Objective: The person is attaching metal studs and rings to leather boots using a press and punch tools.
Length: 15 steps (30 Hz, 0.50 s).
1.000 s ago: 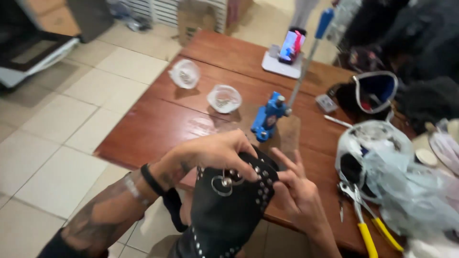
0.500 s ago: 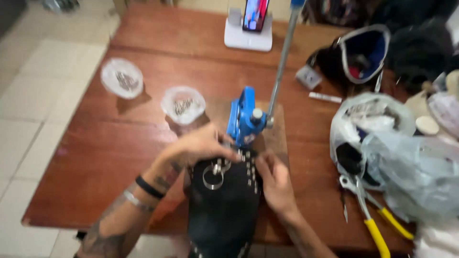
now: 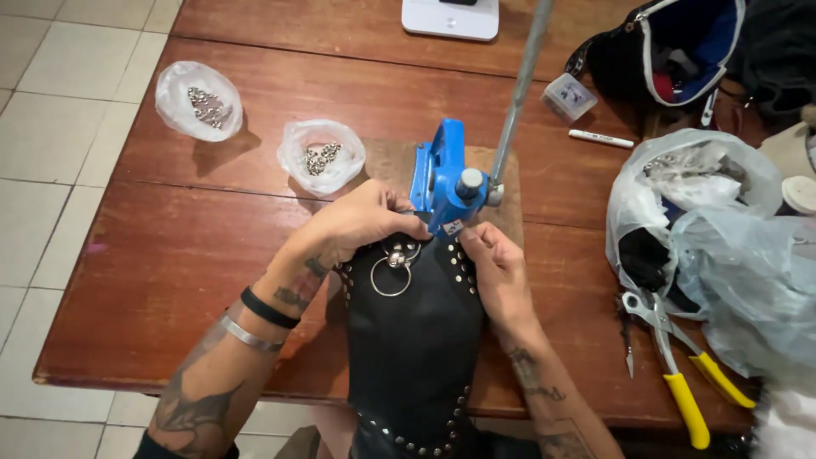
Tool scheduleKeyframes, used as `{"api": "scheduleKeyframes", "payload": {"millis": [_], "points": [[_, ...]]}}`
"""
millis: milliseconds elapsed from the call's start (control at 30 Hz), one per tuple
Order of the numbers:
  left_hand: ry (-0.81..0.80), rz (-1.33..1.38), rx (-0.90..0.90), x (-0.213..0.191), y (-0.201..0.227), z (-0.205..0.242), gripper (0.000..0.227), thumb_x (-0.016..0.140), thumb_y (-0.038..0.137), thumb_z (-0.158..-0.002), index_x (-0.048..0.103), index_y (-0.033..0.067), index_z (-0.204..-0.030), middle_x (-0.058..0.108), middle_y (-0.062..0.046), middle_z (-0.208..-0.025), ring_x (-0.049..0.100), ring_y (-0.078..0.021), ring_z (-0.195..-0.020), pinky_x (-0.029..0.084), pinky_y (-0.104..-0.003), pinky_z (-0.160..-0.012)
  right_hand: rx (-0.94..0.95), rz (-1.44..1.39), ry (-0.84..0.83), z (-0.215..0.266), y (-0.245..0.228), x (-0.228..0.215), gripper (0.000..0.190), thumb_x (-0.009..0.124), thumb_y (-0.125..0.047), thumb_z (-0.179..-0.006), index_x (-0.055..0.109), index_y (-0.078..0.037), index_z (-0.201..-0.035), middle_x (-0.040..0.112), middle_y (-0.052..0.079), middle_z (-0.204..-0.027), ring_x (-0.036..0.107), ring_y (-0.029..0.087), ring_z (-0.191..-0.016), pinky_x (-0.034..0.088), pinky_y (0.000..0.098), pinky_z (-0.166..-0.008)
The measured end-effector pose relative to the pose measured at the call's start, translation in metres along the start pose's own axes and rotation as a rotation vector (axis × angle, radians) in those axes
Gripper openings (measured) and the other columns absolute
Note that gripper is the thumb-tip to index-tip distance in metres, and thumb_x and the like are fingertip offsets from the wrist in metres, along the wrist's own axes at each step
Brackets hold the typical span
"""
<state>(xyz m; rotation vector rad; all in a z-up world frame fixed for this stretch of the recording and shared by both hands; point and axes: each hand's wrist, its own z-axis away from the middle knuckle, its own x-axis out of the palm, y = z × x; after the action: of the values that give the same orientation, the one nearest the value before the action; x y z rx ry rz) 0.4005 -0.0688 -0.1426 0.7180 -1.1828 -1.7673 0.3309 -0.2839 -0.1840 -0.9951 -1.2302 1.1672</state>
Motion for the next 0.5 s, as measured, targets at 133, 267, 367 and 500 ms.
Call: {"api": "scheduleKeyframes", "payload": {"millis": [133, 267, 367, 500], "points": [[-0.020, 0.072, 0.003, 0.003, -0.008, 0.001, 0.012, 0.082, 0.009, -0.073, 0.076, -0.0011, -0.077, 0.073, -0.002, -0.070, 0.063, -0.0078, -0.057, 0.049, -0.023, -0.053, 0.078, 0.006, -0.016, 0.008, -0.003, 0.000, 0.022, 0.056, -0.021, -0.106, 0.062, -0.007, -0.091, 0.060, -0.008, -0.074, 0.048, -0.002, -0.062, 0.037, 0.0159, -0.054], [-0.016, 0.062, 0.030, 0.001, -0.001, -0.001, 0.012, 0.080, 0.009, -0.074, 0.077, -0.0019, -0.079, 0.074, -0.003, -0.070, 0.064, -0.0086, -0.058, 0.050, -0.023, -0.053, 0.034, 0.063, -0.025, 0.001, -0.006, -0.002, 0.019, 0.057, -0.019, -0.106, 0.063, -0.005, -0.095, 0.059, -0.008, -0.075, 0.048, -0.001, -0.063, 0.037, 0.0161, -0.054], [-0.001, 0.028, 0.005, 0.001, -0.003, -0.004, 0.013, 0.081, 0.009, -0.073, 0.078, -0.0017, -0.079, 0.074, -0.003, -0.071, 0.065, -0.0087, -0.060, 0.051, -0.024, -0.054, -0.057, 0.261, 0.015, -0.003, -0.028, -0.008, 0.009, 0.061, -0.015, -0.102, 0.063, -0.006, -0.104, 0.057, -0.005, -0.078, 0.048, 0.002, -0.067, 0.040, 0.0197, -0.056], [-0.011, 0.126, -0.004, 0.000, -0.008, -0.006, 0.013, 0.081, 0.008, -0.070, 0.077, -0.0022, -0.077, 0.076, -0.006, -0.072, 0.067, -0.0112, -0.060, 0.055, -0.026, -0.055, -0.405, 0.355, 0.020, -0.049, -0.075, -0.040, 0.014, 0.056, -0.018, -0.114, 0.060, -0.011, -0.125, 0.058, -0.003, -0.100, 0.051, 0.007, -0.083, 0.043, 0.0230, -0.071]]}}
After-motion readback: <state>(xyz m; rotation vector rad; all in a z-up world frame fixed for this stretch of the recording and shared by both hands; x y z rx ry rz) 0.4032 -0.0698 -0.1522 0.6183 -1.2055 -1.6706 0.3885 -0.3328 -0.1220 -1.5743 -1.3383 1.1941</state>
